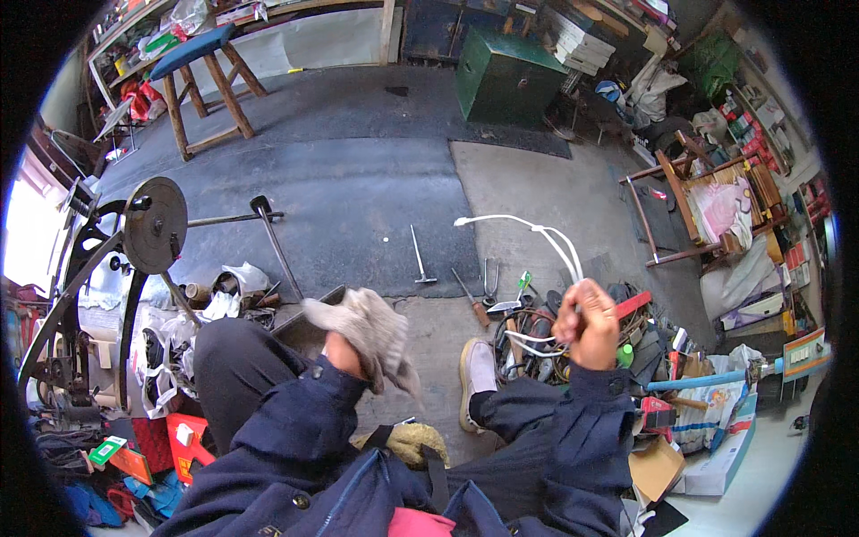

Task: The person sits on the floor and uses a cloth to clean a white cable. They then connect the cable to a white power adapter and inspect the connection.

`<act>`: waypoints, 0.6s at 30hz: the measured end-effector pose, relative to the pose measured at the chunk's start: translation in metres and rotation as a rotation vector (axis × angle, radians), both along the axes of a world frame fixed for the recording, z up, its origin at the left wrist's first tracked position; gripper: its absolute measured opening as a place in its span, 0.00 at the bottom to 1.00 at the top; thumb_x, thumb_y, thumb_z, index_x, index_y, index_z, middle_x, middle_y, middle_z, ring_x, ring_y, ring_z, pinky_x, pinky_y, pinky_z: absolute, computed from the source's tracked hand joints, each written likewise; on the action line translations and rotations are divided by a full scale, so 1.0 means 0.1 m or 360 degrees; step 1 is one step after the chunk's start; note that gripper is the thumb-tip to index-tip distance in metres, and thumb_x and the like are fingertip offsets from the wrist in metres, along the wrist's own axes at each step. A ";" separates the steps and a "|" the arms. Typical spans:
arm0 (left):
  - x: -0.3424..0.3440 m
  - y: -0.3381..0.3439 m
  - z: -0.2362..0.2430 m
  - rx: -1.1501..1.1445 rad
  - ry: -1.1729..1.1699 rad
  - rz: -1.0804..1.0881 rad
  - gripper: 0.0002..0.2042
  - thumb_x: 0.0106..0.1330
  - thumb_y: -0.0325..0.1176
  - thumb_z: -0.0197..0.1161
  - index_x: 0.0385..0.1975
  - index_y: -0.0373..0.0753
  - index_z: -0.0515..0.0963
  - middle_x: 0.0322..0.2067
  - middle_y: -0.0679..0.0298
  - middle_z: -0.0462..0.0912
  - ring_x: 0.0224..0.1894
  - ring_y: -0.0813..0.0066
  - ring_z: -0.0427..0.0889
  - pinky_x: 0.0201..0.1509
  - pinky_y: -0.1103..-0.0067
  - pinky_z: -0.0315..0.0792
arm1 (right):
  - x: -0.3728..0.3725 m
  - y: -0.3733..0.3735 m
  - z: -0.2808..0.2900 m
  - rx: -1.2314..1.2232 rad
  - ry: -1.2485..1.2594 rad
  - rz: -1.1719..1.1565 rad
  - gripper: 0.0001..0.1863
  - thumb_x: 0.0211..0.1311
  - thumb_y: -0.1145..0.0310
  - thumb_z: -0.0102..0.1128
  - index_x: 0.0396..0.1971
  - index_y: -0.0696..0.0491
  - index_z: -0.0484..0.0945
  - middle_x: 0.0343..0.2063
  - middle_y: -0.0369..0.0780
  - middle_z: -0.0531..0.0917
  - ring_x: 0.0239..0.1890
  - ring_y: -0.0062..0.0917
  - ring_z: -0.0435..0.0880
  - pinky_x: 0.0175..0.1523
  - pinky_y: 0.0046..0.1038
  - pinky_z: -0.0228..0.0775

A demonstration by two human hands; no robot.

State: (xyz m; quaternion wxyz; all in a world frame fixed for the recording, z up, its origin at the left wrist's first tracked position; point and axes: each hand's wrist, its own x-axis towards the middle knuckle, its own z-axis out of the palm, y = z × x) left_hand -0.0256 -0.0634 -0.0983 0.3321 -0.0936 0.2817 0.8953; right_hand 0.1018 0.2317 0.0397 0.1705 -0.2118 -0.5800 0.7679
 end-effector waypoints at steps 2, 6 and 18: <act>0.15 0.14 -0.05 -0.0196 -0.0328 -0.0168 0.06 0.66 0.40 0.59 0.36 0.47 0.78 0.37 0.69 0.75 0.43 0.74 0.74 0.47 0.76 0.71 | -0.04 -0.23 -0.08 0.0016 -0.0108 0.0123 0.16 0.76 0.59 0.52 0.33 0.56 0.76 0.16 0.33 0.72 0.14 0.16 0.68 0.20 0.20 0.61; 0.19 0.27 -0.01 -0.0842 0.0366 -0.0666 0.10 0.64 0.44 0.63 0.38 0.47 0.78 0.36 0.71 0.77 0.43 0.74 0.75 0.53 0.74 0.68 | -0.08 -0.56 -0.19 0.0208 -0.0278 0.0542 0.15 0.77 0.63 0.49 0.45 0.60 0.78 0.19 0.34 0.76 0.19 0.18 0.75 0.27 0.20 0.70; 0.20 0.10 0.13 -0.0010 -0.0063 -0.0165 0.15 0.73 0.46 0.56 0.45 0.41 0.77 0.38 0.62 0.82 0.38 0.68 0.82 0.39 0.71 0.77 | 0.02 -1.08 -0.62 0.0140 -0.0605 0.1415 0.13 0.72 0.69 0.57 0.45 0.63 0.82 0.34 0.40 0.87 0.38 0.21 0.85 0.47 0.24 0.78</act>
